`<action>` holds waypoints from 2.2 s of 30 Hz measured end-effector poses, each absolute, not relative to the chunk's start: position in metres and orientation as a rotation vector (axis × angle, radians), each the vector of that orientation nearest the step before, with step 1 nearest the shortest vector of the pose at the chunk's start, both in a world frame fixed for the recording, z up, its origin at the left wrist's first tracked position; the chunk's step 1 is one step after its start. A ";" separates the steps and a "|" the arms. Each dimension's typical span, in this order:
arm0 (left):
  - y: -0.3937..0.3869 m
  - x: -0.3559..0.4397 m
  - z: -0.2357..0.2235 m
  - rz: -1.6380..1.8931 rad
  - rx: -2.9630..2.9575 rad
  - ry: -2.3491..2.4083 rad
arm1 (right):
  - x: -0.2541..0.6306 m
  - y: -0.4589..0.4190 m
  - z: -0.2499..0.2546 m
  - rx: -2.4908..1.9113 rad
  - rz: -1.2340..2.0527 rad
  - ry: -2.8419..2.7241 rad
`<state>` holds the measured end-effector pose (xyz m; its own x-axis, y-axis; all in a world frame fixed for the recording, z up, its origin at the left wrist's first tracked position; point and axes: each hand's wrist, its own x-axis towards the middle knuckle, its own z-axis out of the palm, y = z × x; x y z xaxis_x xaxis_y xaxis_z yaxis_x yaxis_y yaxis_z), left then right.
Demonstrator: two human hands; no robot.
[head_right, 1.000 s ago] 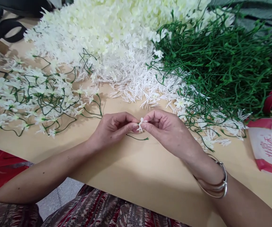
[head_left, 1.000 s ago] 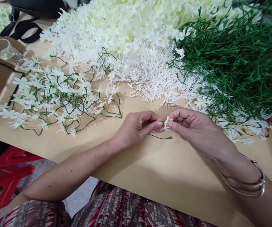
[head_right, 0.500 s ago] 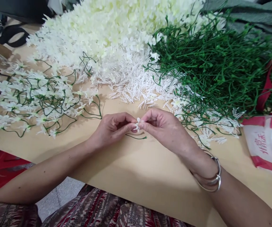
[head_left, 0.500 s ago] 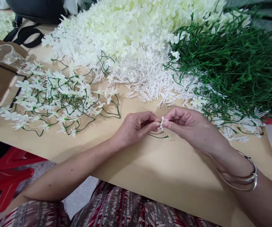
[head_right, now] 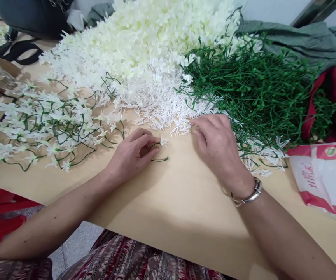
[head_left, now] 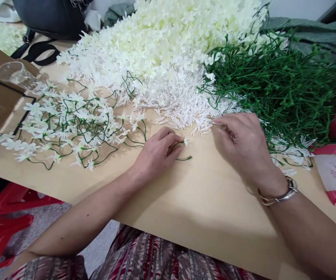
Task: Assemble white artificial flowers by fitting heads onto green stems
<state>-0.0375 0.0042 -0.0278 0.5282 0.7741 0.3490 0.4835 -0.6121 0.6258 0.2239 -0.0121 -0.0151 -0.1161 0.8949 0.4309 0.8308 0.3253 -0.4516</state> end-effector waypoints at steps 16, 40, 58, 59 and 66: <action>0.009 -0.039 -0.023 1.044 2.474 1.055 | 0.227 -0.021 -0.007 -1.523 0.223 -1.903; 0.000 -0.016 -0.018 1.093 1.973 0.779 | 0.192 -0.031 0.005 -1.356 1.274 -1.288; 0.013 -0.021 -0.016 1.111 1.331 1.041 | 0.208 -0.029 0.007 -1.456 0.954 -1.407; 0.014 -0.022 -0.017 1.119 1.308 1.040 | 0.208 -0.030 0.006 -1.466 0.903 -1.439; 0.016 -0.025 -0.021 1.233 1.398 1.035 | 0.212 -0.031 -0.005 -1.386 0.428 -2.041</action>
<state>-0.0251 0.0164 -0.0211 0.1262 0.9773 0.1704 -0.0019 -0.1715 0.9852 0.2120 -0.0307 -0.0045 -0.2506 0.9154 0.3151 0.7119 0.3948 -0.5808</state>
